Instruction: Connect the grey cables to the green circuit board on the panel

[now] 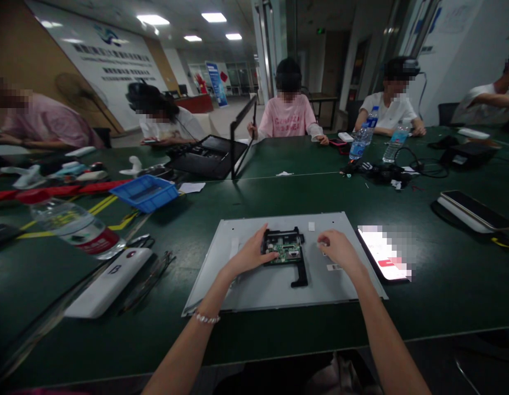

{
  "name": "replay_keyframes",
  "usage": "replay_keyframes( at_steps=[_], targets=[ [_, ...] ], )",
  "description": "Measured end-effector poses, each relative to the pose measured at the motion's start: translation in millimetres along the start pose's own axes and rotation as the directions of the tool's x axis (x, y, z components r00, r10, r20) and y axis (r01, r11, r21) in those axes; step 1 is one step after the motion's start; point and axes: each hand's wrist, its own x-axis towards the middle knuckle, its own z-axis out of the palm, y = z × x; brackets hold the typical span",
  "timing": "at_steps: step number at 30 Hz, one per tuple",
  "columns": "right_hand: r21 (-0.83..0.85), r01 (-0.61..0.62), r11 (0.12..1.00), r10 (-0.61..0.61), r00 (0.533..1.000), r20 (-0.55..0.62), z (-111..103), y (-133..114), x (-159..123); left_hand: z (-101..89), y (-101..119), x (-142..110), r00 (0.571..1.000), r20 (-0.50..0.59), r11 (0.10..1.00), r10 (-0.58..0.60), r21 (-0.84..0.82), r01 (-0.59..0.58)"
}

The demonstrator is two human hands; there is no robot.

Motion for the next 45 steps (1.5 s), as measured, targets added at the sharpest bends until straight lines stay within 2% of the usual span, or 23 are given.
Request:
replay_keyframes(
  at_steps=[5, 11, 16, 19, 23, 26, 32, 40, 45],
  targets=[
    [0.094, -0.035, 0.995, 0.04, 0.998, -0.056, 3.4, 1.3, -1.4, 1.3, -2.1, 0.0, 1.0, 0.003, 1.0, 0.007, 0.012, -0.007],
    [0.097, -0.119, 0.988, 0.127, 0.988, -0.088, -8.0, -0.9, -6.4, 2.0, -3.7, 0.1, 1.0, 0.0, 1.0, 0.004, 0.009, -0.004],
    [-0.059, -0.075, 0.995, 0.065, 0.985, -0.16, -11.1, 0.6, -6.0, 2.5, -3.0, 0.7, 1.0, -0.002, 1.0, 0.011, 0.011, -0.011],
    [-0.164, -0.02, 0.986, -0.012, 0.982, -0.19, -9.4, 1.9, -1.7, 3.0, -3.2, 0.5, 1.0, -0.003, 1.0, 0.01, 0.01, -0.01],
    [-0.277, 0.132, 0.952, -0.169, 0.979, -0.113, -7.8, -1.8, 10.0, 2.6, -3.0, -0.1, 1.0, 0.006, 1.0, 0.005, 0.011, -0.005],
    [-0.367, 0.211, 0.906, -0.236, 0.972, -0.024, -5.7, -6.6, 20.7, 2.3, -2.3, -0.3, 1.0, 0.005, 1.0, 0.001, 0.009, -0.001],
    [-0.494, 0.197, 0.847, -0.214, 0.977, 0.024, 1.2, -16.9, 30.9, 2.8, -2.9, -0.6, 1.0, -0.004, 1.0, 0.006, 0.0, -0.006],
    [-0.408, 0.101, 0.907, -0.137, 0.989, -0.059, 1.8, -25.8, 29.1, 1.8, -2.5, -1.6, 1.0, 0.003, 1.0, -0.005, -0.013, 0.005],
    [-0.379, 0.123, 0.917, -0.164, 0.983, -0.079, 7.5, -47.2, 36.5, 2.9, -1.3, -1.0, 1.0, -0.011, 1.0, 0.0, 0.0, 0.0]
  ],
)
